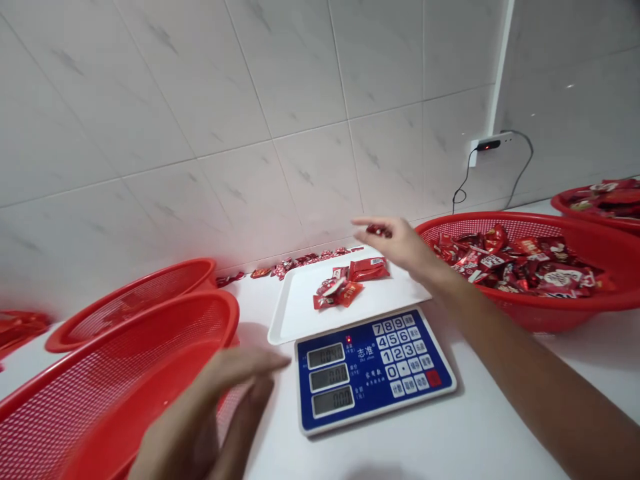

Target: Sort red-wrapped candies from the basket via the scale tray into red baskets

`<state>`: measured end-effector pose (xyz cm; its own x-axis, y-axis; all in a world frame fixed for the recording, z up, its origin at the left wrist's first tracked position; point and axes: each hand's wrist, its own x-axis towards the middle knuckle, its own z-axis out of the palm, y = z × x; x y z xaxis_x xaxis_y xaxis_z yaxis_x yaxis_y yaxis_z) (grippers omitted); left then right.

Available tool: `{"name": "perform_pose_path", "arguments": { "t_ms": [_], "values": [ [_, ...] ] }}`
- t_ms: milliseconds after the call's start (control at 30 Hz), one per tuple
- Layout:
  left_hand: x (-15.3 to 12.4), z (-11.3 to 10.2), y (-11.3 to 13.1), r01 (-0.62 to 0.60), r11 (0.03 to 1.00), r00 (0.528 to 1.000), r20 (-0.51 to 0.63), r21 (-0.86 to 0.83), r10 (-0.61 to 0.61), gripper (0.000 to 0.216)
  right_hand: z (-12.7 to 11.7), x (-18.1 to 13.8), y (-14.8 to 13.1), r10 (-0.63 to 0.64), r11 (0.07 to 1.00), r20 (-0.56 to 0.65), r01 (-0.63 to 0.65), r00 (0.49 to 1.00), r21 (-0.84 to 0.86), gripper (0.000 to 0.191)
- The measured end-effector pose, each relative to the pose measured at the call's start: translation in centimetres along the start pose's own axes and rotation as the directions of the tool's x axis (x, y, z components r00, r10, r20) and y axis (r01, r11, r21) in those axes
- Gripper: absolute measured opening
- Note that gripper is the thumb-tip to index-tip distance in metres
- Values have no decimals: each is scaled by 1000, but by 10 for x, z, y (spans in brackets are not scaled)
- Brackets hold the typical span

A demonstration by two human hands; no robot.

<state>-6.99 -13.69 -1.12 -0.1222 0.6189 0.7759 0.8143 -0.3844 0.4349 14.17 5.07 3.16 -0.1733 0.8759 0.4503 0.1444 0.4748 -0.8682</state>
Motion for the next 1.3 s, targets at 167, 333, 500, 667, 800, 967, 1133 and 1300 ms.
{"name": "perform_pose_path", "arguments": {
  "t_ms": [167,333,500,667,800,967,1133,1300],
  "values": [
    [87,35,29,-124,934,992,-72,-336,106,9,-36,-2,-21,-40,963,-107,67,993,262,27],
    [117,58,26,-145,845,985,-156,-515,74,12,-36,-5,-24,-39,948,-59,55,998,314,26],
    [122,52,19,-192,879,970,-223,-436,101,11,-28,-6,-25,-49,956,-14,51,999,290,26],
    [125,43,11,-222,926,957,-252,-307,146,10,-30,-7,-26,-65,959,-39,74,997,272,27],
    [125,38,7,-207,940,955,-264,-271,135,8,-31,-7,-24,-69,961,-56,81,996,266,26],
    [123,38,10,-169,957,969,-217,-234,118,9,-31,-7,-24,-58,972,-45,67,997,226,29],
    [122,36,10,-157,971,974,-193,-182,121,13,-33,-6,-22,-81,974,-39,87,996,208,33],
    [130,52,-21,128,992,974,193,-15,-122,59,-37,4,-4,-40,996,33,42,999,-76,37]
  ]
}}
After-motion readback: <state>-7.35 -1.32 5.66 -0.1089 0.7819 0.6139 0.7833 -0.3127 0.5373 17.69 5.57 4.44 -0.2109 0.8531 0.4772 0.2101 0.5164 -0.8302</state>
